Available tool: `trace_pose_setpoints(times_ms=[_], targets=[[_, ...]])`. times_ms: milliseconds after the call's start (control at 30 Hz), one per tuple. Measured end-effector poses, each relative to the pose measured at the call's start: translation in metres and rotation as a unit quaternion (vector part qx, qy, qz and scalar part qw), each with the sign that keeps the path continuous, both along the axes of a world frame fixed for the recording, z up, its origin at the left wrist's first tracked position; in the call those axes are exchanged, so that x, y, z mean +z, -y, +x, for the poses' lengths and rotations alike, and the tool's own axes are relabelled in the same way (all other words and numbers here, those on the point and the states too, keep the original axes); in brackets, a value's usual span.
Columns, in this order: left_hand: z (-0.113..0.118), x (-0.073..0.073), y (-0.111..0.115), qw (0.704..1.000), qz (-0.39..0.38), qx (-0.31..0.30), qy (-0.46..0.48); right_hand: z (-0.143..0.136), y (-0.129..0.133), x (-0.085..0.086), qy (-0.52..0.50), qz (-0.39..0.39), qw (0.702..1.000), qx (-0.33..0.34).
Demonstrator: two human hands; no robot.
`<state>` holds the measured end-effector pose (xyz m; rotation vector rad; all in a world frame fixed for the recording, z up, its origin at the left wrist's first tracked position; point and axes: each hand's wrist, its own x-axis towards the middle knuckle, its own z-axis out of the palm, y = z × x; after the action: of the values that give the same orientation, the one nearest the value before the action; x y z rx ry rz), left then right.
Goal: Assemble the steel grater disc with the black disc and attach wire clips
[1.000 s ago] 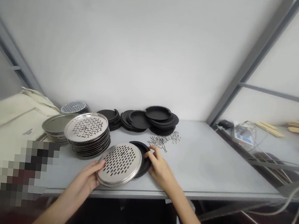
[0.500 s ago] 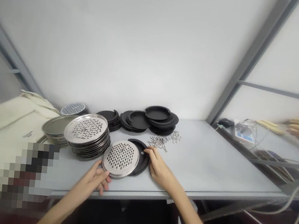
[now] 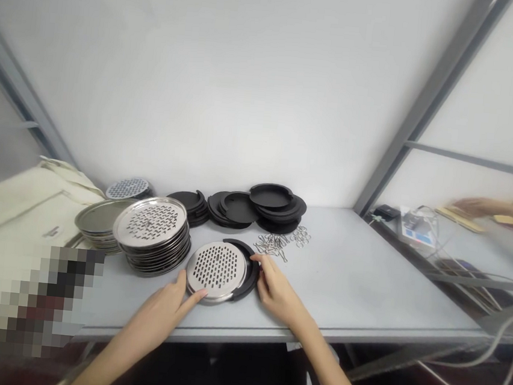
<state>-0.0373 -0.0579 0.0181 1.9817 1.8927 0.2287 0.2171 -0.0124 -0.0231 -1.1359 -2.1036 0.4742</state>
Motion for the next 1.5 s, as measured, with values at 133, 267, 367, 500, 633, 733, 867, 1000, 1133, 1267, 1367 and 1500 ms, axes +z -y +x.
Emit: trace_pose_setpoints(times_ms=[133, 267, 367, 500, 633, 733, 867, 1000, 1133, 1267, 1367, 1500], targets=[[0.016, 0.0, 0.002, 0.999, -0.004, 0.023, -0.042, -0.003, 0.001, 0.003, 0.001, 0.005, 1.0, 0.008], [0.021, 0.002, 0.002, 0.997, 0.018, 0.014, -0.072, -0.007, -0.001, 0.003, 0.001, 0.012, 0.999, 0.03], [0.011, 0.002, 0.0, 0.998, 0.035, -0.026, -0.036, -0.007, -0.003, 0.001, -0.004, 0.002, 1.0, 0.012], [-0.003, -0.004, -0.001, 0.999, 0.042, -0.015, -0.009, -0.008, -0.003, 0.0, -0.008, 0.012, 1.0, -0.019], [-0.008, -0.012, -0.006, 0.997, 0.064, -0.022, 0.035, -0.009, -0.001, 0.003, -0.015, 0.019, 0.999, -0.028], [-0.007, -0.018, -0.011, 0.994, 0.091, -0.028, 0.05, -0.009, -0.001, 0.003, -0.015, 0.023, 0.999, -0.017], [0.003, -0.023, -0.014, 0.992, 0.121, 0.001, 0.024, -0.009, -0.002, 0.001, -0.003, 0.022, 1.0, -0.008], [0.016, -0.018, -0.013, 0.989, 0.137, 0.041, -0.024, -0.01, -0.003, 0.001, 0.01, 0.019, 1.0, -0.003], [0.022, -0.014, -0.012, 0.988, 0.132, 0.054, -0.064, -0.011, -0.001, 0.004, 0.015, 0.021, 1.0, -0.007], [0.021, -0.018, -0.011, 0.99, 0.123, 0.051, -0.052, -0.013, 0.002, 0.006, 0.012, 0.032, 0.999, -0.011], [0.021, -0.02, -0.01, 0.99, 0.12, 0.058, -0.052, -0.012, 0.003, 0.005, 0.02, 0.028, 0.999, -0.004], [0.024, -0.023, -0.01, 0.988, 0.121, 0.059, -0.07, -0.008, 0.002, 0.0, 0.048, 0.022, 0.999, 0.007]])
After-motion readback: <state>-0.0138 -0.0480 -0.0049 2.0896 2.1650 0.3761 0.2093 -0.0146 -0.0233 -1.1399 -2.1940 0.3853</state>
